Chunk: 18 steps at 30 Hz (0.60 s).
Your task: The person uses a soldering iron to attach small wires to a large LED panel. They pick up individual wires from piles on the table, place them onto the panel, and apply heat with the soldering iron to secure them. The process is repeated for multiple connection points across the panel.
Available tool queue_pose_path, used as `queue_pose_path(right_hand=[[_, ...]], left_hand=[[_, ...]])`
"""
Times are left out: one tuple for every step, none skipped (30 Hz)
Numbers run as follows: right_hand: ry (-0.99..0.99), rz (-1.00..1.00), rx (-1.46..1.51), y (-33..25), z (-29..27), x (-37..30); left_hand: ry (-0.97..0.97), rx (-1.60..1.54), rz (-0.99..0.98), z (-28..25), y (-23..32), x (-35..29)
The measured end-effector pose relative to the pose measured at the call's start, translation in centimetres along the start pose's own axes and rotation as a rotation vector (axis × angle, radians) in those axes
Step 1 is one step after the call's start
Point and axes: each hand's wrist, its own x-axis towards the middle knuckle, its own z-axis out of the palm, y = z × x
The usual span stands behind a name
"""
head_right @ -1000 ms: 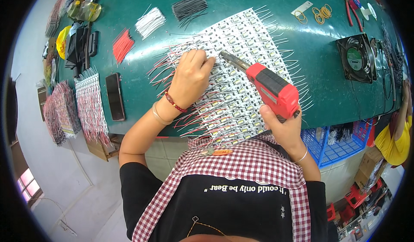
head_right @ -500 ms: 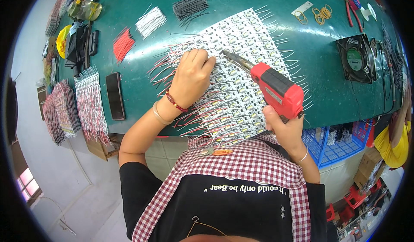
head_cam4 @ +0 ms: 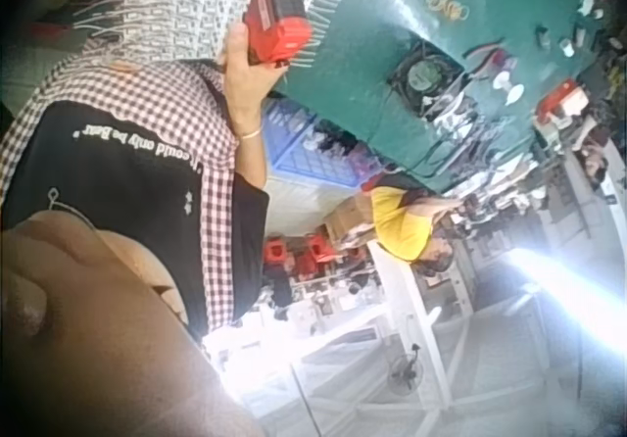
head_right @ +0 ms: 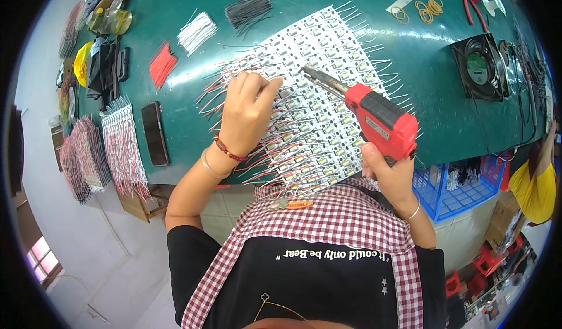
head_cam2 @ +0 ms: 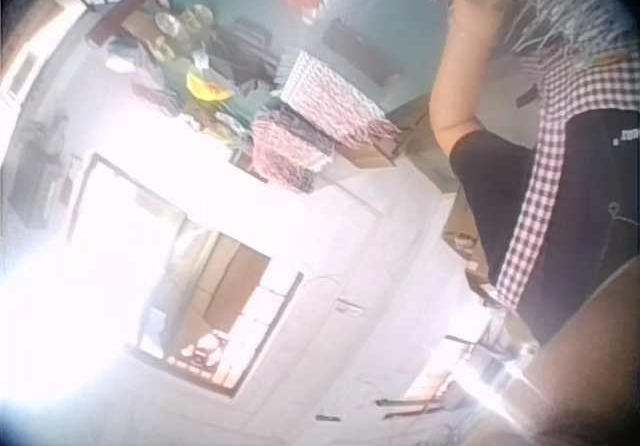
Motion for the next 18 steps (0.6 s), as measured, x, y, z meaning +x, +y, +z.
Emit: queue_pose_path(right_hand=[[-0.007,0.005,0.003,0.1,0.0,-0.1],[-0.014,0.011,0.005,0.2,0.0,-0.2],[-0.021,0.016,0.008,0.3,0.0,-0.3],[-0.013,0.019,-0.005,0.4,0.1,-0.4],[-0.006,0.022,-0.017,0.4,0.1,-0.4],[0.002,0.025,-0.030,0.5,0.1,-0.5],[0.003,0.019,-0.038,0.6,0.1,-0.5],[0.003,0.014,-0.046,0.7,0.1,-0.5],[0.004,0.008,-0.054,0.8,0.1,-0.5],[0.011,0.025,-0.028,0.9,0.1,-0.5],[0.018,0.042,-0.002,1.1,0.0,-0.5],[0.025,0.059,0.024,1.2,-0.1,-0.5],[0.028,0.063,0.013,1.3,-0.1,-0.5],[0.030,0.067,0.001,1.4,-0.1,-0.5],[0.033,0.072,-0.010,1.5,-0.1,-0.6],[0.026,0.078,-0.025,1.5,-0.1,-0.5],[0.018,0.085,-0.040,1.5,0.0,-0.5],[0.011,0.092,-0.055,1.4,0.0,-0.5]], left_hand=[[-0.018,-0.017,-0.002,0.2,0.2,-0.3],[-0.036,-0.035,-0.003,0.6,0.3,-0.7],[-0.054,-0.052,-0.005,0.9,0.4,-0.9],[-0.053,-0.066,-0.007,1.1,0.5,-0.9],[-0.059,-0.069,-0.010,1.2,0.5,-1.0],[-0.065,-0.072,-0.013,1.2,0.4,-1.0],[-0.070,-0.074,-0.016,1.3,0.4,-1.1],[-0.071,-0.071,-0.011,1.3,0.4,-1.0],[-0.071,-0.068,-0.006,1.4,0.4,-1.0],[-0.072,-0.061,-0.002,1.4,0.4,-1.0],[-0.070,-0.062,0.000,1.4,0.5,-1.0],[-0.067,-0.063,0.001,1.4,0.5,-0.9],[-0.065,-0.065,0.003,1.4,0.5,-0.9],[-0.064,-0.064,0.004,1.4,0.6,-0.9],[-0.062,-0.064,0.004,1.4,0.5,-0.8],[-0.061,-0.063,0.004,1.4,0.5,-0.8],[-0.062,-0.063,0.002,1.5,0.5,-0.8],[-0.062,-0.063,0.001,1.5,0.5,-0.8]])
